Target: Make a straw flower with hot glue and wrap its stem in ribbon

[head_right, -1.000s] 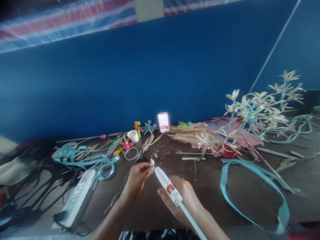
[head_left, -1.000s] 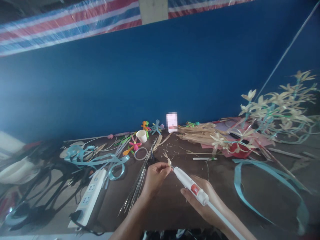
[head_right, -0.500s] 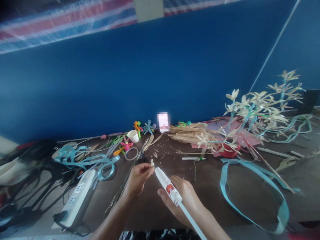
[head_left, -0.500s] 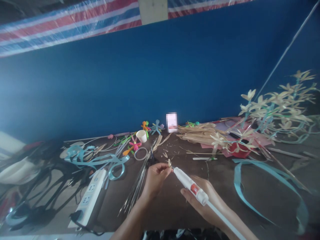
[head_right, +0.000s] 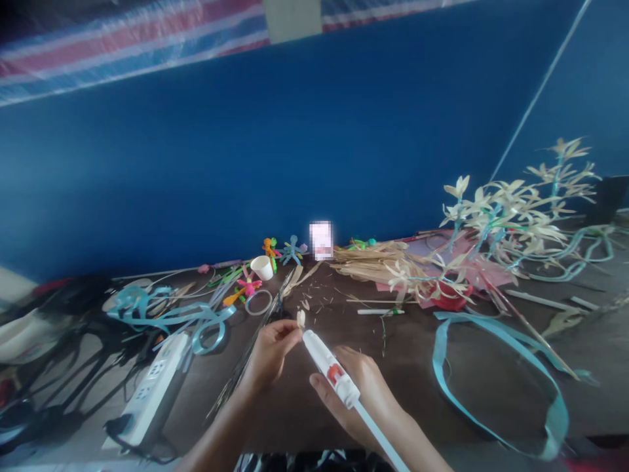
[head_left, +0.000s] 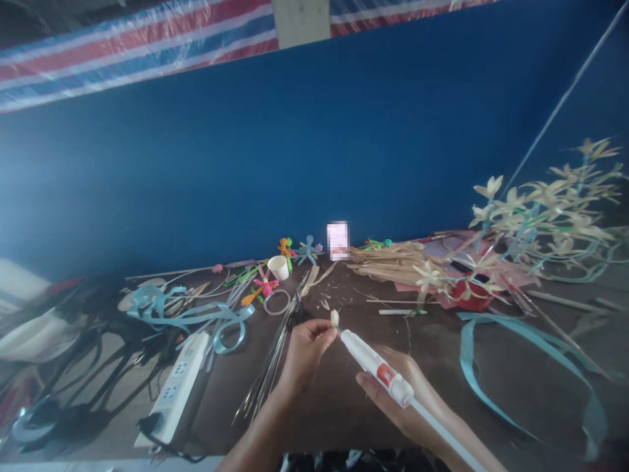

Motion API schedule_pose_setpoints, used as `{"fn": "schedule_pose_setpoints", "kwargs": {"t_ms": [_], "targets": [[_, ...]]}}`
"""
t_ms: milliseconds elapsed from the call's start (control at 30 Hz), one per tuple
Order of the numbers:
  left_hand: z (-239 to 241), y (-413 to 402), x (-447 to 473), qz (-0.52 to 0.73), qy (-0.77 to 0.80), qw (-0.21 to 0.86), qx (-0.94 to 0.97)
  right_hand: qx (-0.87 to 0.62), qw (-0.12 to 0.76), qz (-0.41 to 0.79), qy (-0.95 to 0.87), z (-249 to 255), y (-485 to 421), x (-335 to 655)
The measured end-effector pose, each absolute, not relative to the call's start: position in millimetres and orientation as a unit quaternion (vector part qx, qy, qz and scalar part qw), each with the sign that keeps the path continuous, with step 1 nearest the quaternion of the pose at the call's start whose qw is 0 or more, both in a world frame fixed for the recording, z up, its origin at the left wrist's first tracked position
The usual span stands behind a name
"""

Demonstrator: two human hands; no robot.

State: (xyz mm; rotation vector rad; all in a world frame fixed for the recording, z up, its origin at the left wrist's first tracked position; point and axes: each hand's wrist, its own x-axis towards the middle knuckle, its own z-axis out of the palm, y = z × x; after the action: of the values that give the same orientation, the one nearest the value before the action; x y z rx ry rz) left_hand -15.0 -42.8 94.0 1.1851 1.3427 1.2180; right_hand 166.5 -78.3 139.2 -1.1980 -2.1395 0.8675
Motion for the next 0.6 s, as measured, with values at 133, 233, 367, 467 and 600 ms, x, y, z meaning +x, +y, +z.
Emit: {"fn": "schedule_pose_setpoints", "kwargs": {"t_ms": [133,233,367,467,600], "targets": [[96.8,-43.9,-14.5,0.492,0.543,0.47,0.492,-0.444,0.267,0.315,-0.795,139.8,-77.8,166.8],[96.4,-43.8,-15.8,0.488,0.545,0.471,0.493,-0.44,0.263,0.317,-0.798,140.4,-77.9,166.5],[92.4,-43.1,-17.7,0.485,0.549,0.473,0.49,-0.449,0.256,0.318,-0.795,138.1,-78.6,165.8],[90.1,-43.1,-18.8,0.485,0.551,0.472,0.489,-0.458,0.248,0.318,-0.792,134.5,-79.0,166.0],[92.0,-43.9,-19.3,0.475,0.561,0.466,0.491,-0.461,0.242,0.313,-0.794,132.2,-79.0,166.8]]}}
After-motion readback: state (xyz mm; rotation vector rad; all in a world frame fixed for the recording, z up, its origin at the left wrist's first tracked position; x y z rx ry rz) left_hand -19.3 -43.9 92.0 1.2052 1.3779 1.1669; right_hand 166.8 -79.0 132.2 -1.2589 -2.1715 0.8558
